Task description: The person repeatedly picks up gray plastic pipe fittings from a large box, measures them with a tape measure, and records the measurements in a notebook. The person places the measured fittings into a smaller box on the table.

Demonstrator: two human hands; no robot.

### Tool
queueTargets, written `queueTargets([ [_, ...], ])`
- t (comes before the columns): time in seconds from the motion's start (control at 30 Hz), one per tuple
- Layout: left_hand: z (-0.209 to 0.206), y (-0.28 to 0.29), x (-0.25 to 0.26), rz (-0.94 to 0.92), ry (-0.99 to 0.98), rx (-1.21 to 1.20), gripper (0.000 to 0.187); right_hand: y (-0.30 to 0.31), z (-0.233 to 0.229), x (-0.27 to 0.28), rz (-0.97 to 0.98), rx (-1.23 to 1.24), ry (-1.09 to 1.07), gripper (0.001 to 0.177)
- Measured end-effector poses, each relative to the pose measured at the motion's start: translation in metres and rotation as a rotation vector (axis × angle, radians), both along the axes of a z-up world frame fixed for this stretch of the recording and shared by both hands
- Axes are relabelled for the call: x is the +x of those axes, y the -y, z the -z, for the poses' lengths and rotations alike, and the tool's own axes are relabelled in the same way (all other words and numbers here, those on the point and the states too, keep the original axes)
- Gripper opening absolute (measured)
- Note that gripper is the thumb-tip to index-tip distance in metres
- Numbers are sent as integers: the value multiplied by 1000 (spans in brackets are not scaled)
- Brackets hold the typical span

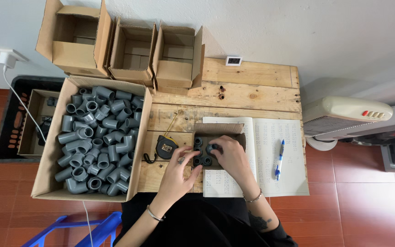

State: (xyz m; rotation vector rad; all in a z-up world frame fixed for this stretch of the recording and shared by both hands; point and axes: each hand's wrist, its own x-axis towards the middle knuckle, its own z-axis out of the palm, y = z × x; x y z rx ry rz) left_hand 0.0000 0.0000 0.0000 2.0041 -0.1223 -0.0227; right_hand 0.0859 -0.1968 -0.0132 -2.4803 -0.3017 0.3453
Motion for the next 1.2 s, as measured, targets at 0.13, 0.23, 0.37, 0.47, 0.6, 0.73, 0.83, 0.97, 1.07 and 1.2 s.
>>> queueTargets([
  [0.13, 1, -1, 0, -4, -17, -3, 35, -6, 6, 4, -35, -60, -76, 25],
  [0.23, 3, -1, 0, -4, 0, -19, 35, -8, 14, 2, -64, -71, -85, 28],
  [0.37, 2, -1, 0, -7, -38, -12, 36, -7, 20, 2, -126, -113, -68, 27],
  [0.47, 1, -1, 0, -6, -37, -14, 35, -7, 17, 2, -133, -93, -53, 31],
  [0.6, 1, -1, 0, -3, -68, -10, 34, -9, 10, 2, -152, -88, -81, 31],
  [0.73, -1, -2, 2, 1, -34, -55, 36, -13, -13, 3, -214, -123, -125, 33],
  [0.83, -4, -3, 3, 8, -33, -40, 36, -12, -22, -2, -216, -92, -77, 37],
  [0.97, -5, -4, 7, -15, -14, 27, 38, -9, -60, -20, -178, -93, 34, 37],
  [1.07, -3, -3, 10, -30, 32, 67, 40, 20, -49, -29, 18, 162, 351, 29],
  [1.2, 0, -2, 7, -41, 76, 87, 41, 106, 21, -34, 364, 151, 496, 26],
])
